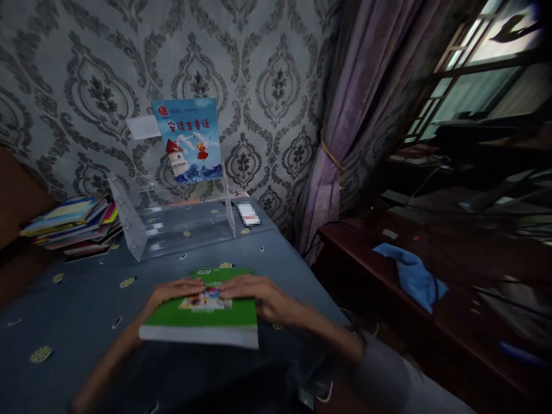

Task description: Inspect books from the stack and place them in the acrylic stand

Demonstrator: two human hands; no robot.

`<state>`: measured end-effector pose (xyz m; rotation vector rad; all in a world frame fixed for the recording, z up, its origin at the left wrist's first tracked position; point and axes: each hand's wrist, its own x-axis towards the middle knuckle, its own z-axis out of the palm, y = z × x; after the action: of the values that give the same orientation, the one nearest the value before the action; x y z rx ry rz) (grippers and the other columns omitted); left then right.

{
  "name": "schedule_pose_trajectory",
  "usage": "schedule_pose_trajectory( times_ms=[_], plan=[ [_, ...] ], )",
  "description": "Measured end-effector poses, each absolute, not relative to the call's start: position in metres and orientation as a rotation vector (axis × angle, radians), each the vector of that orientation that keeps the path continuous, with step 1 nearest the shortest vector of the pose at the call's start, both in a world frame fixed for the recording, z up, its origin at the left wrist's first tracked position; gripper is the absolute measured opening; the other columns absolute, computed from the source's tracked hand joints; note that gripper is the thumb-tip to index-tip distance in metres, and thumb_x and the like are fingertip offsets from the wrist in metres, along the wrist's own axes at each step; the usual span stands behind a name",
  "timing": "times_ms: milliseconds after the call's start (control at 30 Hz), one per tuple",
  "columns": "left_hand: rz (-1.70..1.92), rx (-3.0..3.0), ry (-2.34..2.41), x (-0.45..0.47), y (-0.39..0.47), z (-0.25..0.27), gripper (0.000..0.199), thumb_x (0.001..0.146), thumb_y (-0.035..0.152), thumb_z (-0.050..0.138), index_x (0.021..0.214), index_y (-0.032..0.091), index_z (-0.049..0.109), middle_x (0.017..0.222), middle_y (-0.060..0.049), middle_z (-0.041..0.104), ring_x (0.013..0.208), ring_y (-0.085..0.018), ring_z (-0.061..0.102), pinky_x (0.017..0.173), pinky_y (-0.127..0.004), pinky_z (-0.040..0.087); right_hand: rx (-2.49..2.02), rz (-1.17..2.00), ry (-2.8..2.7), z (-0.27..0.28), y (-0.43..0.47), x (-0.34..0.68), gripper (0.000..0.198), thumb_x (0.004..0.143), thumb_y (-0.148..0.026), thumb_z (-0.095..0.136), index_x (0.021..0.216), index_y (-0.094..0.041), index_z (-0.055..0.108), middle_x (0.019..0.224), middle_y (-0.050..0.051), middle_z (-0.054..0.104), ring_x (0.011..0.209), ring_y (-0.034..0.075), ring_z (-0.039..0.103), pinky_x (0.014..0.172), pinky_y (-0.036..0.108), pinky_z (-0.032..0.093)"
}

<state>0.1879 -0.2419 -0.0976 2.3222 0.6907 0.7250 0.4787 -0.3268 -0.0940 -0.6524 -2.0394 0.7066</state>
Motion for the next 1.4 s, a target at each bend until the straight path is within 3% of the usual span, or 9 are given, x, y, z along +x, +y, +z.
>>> schedule_pose_trajectory(
  times_ms=[133,267,433,567,667,833,1167,1400],
  plan=[
    [0.668,2.575,0.563,0.188,-0.263,-0.129,0.034,0.1,0.04,0.049,0.125,0.031,0.07,0.126,-0.007,0.071,0.125,-0.025,0.062,0.114,-0.046,0.041,-0.73,0.743,-2.207,-0.119,-0.351,0.485,0.038,0.1,-0.035,0.054,0.136,-0.026,0.061,0.142,0.011,0.062,0.137,0.021,0.052,0.118,0.045,0.034],
    [0.693,2.779,0.545,0.19,-0.276,-0.141,0.037,0.102,0.026,0.047,0.134,0.033,0.063,0.133,-0.004,0.068,0.131,-0.022,0.058,0.115,-0.043,0.041,-0.777,0.667,-2.404,-0.111,-0.352,0.492,0.041,0.099,-0.033,0.056,0.14,-0.027,0.058,0.146,0.01,0.058,0.142,0.021,0.046,0.121,0.047,0.027],
    [0.707,2.864,0.576,0.192,-0.274,-0.132,0.044,0.105,0.024,0.037,0.143,0.038,0.053,0.141,0.0,0.062,0.135,-0.021,0.054,0.119,-0.045,0.035,-0.814,0.321,-2.546,-0.079,-0.334,0.503,0.039,0.101,-0.025,0.051,0.14,-0.031,0.058,0.139,0.01,0.064,0.137,0.023,0.053,0.118,0.051,0.031],
    [0.673,2.842,0.624,0.198,-0.266,-0.134,0.047,0.105,0.026,0.034,0.149,0.037,0.044,0.149,-0.002,0.054,0.14,-0.023,0.048,0.12,-0.048,0.034,-0.912,0.173,-2.513,-0.088,-0.318,0.512,0.037,0.101,-0.022,0.052,0.134,-0.033,0.062,0.137,0.009,0.066,0.136,0.025,0.053,0.118,0.057,0.027],
    [0.581,2.801,0.628,0.204,-0.262,-0.145,0.05,0.103,0.023,0.039,0.15,0.039,0.042,0.15,-0.001,0.053,0.141,-0.022,0.047,0.117,-0.046,0.038,-0.991,0.239,-2.54,-0.111,-0.313,0.516,0.042,0.098,-0.021,0.057,0.137,-0.034,0.06,0.139,0.01,0.064,0.135,0.026,0.053,0.116,0.056,0.03],
    [0.506,2.737,0.631,0.209,-0.265,-0.156,0.055,0.097,0.016,0.047,0.147,0.038,0.047,0.15,-0.002,0.053,0.142,-0.024,0.045,0.12,-0.05,0.033,-1.053,0.366,-2.56,-0.135,-0.319,0.519,0.048,0.096,-0.025,0.059,0.143,-0.035,0.055,0.146,0.009,0.059,0.14,0.025,0.047,0.118,0.052,0.03],
    [0.544,2.553,0.608,0.207,-0.249,-0.122,0.056,0.09,0.017,0.059,0.141,0.039,0.054,0.143,-0.003,0.06,0.134,-0.027,0.055,0.114,-0.051,0.041,-0.975,0.514,-2.36,-0.111,-0.309,0.516,0.038,0.092,-0.034,0.065,0.13,-0.031,0.067,0.132,0.011,0.068,0.125,0.026,0.062,0.11,0.047,0.042],
    [0.566,2.701,0.48,0.208,-0.25,-0.144,0.065,0.085,0.017,0.064,0.143,0.042,0.052,0.137,-0.003,0.064,0.13,-0.027,0.059,0.109,-0.046,0.048,-0.947,0.425,-2.293,-0.143,-0.322,0.516,0.038,0.091,-0.042,0.067,0.124,-0.025,0.07,0.125,0.014,0.071,0.124,0.025,0.062,0.11,0.045,0.044]
  ],
)
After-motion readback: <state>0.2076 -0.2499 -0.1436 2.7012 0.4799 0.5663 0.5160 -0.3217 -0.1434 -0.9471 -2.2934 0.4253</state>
